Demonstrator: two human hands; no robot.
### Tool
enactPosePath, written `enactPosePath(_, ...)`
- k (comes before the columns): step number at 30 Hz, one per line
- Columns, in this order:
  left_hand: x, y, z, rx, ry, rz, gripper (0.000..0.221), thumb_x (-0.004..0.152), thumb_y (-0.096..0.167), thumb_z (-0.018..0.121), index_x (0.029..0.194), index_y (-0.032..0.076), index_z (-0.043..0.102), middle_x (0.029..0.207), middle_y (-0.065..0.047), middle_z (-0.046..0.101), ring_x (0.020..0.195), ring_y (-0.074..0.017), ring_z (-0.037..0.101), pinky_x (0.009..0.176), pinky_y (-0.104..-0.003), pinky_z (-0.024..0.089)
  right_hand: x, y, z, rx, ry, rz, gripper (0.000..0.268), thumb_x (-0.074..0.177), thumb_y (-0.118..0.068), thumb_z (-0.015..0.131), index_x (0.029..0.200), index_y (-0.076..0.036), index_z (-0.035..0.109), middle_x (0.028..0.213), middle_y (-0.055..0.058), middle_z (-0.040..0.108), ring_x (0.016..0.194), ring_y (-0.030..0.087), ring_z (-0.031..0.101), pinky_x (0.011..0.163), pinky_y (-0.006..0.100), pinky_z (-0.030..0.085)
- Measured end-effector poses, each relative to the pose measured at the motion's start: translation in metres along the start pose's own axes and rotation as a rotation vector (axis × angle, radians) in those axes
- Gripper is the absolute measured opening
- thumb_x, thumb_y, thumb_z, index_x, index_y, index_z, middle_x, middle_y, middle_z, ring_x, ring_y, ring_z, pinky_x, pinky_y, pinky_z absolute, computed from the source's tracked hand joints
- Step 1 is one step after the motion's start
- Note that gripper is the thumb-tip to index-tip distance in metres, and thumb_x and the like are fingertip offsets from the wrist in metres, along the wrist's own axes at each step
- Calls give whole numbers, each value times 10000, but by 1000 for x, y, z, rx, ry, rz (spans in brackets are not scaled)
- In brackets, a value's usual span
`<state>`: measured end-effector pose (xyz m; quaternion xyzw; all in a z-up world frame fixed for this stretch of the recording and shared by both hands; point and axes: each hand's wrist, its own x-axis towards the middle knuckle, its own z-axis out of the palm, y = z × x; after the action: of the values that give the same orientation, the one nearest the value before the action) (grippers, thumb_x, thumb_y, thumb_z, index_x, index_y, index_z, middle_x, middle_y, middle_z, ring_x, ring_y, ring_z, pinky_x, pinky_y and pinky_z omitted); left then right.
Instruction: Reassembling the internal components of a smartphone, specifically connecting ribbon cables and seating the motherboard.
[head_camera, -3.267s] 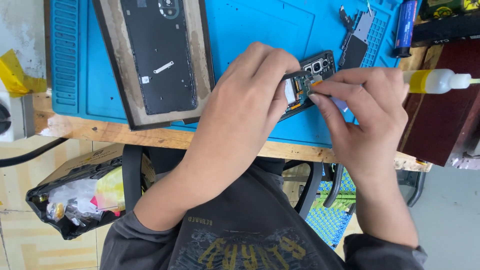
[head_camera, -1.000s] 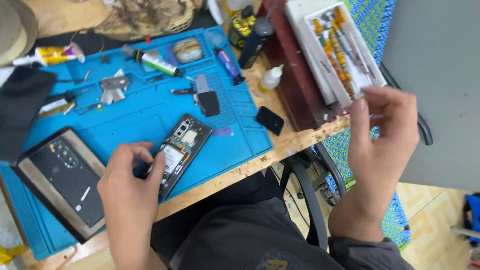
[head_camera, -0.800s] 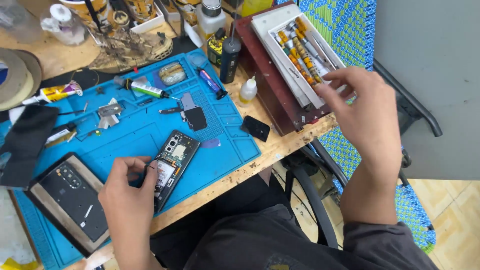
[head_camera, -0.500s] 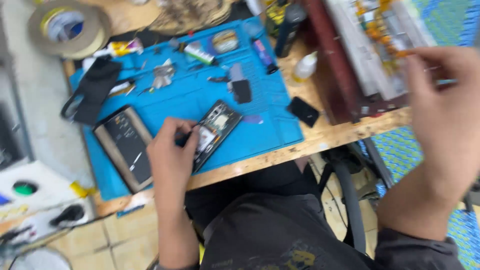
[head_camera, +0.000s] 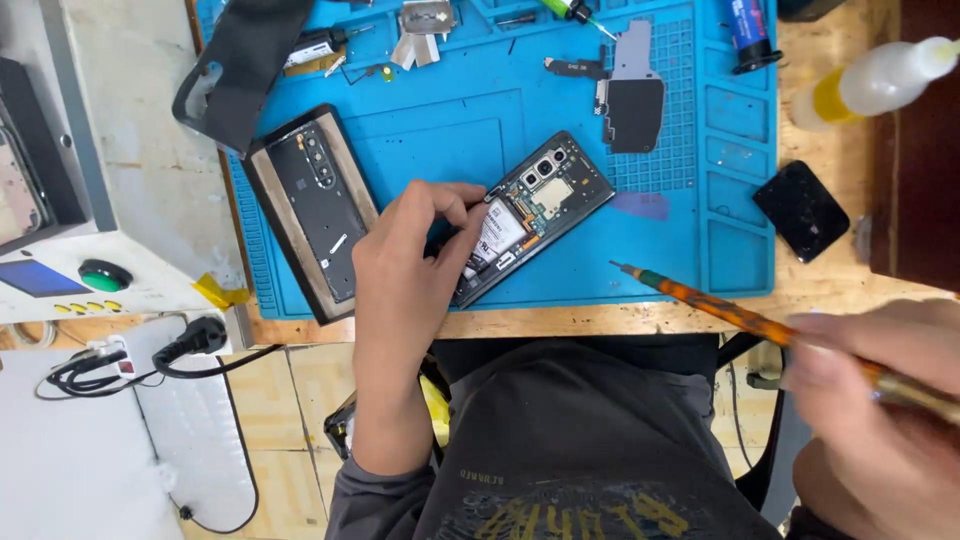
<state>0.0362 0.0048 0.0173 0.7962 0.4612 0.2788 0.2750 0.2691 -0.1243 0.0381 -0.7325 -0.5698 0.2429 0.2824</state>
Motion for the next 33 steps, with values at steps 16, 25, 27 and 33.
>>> enactPosePath(16,9,-8,5,7,16,81,149,782,-70,565,792,-16,426,812,-174,544,831,-289,595,709,-338,517,80,-41,42,179,-375,47,175,668,-86,591,832,-74,651,696,41,630,578,106,602,525,206,446)
enactPosePath(25,7,-16,9,75,75,127,111,775,-65,593,821,-63,492,867,-203,562,811,-314,622,717,-364,564,113,-61,69,328,-353,-77,180,737,-31,504,915,-6,508,953,142,572,972,260,577,838,338,541)
enactPosePath(27,0,-20,12,113,43,102,155,822,3,583,938,8,479,971,-167,550,907,-291,597,780,-367,576,116,-69,73,241,-298,-106,143,774,-43,476,901,13,509,961,124,574,1055,314,538,913,388,507)
enactPosePath(33,8,-23,12,134,128,158,108,792,-6,601,825,2,498,858,-171,587,779,-256,635,659,-322,588,108,-68,73,143,-134,-103,200,794,-87,407,894,82,442,846,196,586,845,287,625,754,320,507)
